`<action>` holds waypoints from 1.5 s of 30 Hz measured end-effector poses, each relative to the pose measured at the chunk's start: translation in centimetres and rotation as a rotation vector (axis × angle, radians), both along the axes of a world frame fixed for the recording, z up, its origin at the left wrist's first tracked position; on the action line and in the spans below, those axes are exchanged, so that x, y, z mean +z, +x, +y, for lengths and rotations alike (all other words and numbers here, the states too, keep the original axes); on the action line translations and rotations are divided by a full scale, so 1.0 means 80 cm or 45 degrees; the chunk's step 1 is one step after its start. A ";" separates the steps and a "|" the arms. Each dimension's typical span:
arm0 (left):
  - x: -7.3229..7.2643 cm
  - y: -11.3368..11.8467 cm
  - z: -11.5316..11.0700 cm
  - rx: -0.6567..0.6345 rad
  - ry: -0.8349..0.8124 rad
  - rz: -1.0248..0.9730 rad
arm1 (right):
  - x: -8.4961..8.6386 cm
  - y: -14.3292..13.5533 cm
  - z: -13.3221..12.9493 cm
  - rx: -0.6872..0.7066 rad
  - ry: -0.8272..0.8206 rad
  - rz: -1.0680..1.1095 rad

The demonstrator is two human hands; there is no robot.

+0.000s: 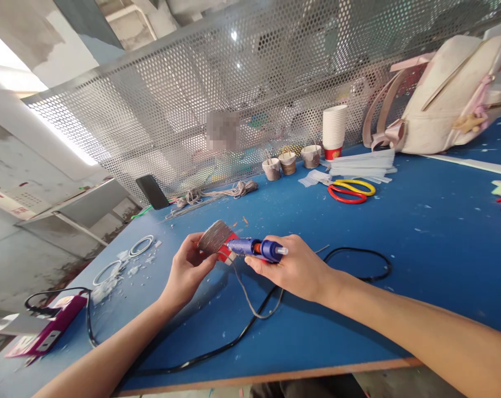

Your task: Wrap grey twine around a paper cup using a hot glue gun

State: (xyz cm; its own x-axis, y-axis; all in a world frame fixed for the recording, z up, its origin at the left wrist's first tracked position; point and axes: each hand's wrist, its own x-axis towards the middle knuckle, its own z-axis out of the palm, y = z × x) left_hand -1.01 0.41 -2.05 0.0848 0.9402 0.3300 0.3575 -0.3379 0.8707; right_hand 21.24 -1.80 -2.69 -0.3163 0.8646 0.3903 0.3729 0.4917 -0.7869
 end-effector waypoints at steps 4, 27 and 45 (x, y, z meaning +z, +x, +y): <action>0.000 -0.001 0.001 -0.013 -0.030 -0.044 | 0.003 0.005 0.008 -0.025 -0.126 0.097; 0.004 0.001 -0.002 -0.005 -0.076 -0.100 | -0.013 0.015 0.085 -0.400 -0.297 -0.268; -0.009 0.002 -0.011 0.152 0.425 0.239 | 0.017 -0.046 -0.002 -0.074 -0.662 0.514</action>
State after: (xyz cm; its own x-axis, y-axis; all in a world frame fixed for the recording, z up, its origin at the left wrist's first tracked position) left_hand -0.86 -0.48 -2.80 0.0694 0.7907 0.6082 0.5540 -0.5376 0.6357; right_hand 17.59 -1.95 -1.37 -0.1797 0.9837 -0.0044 0.0135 -0.0020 -0.9999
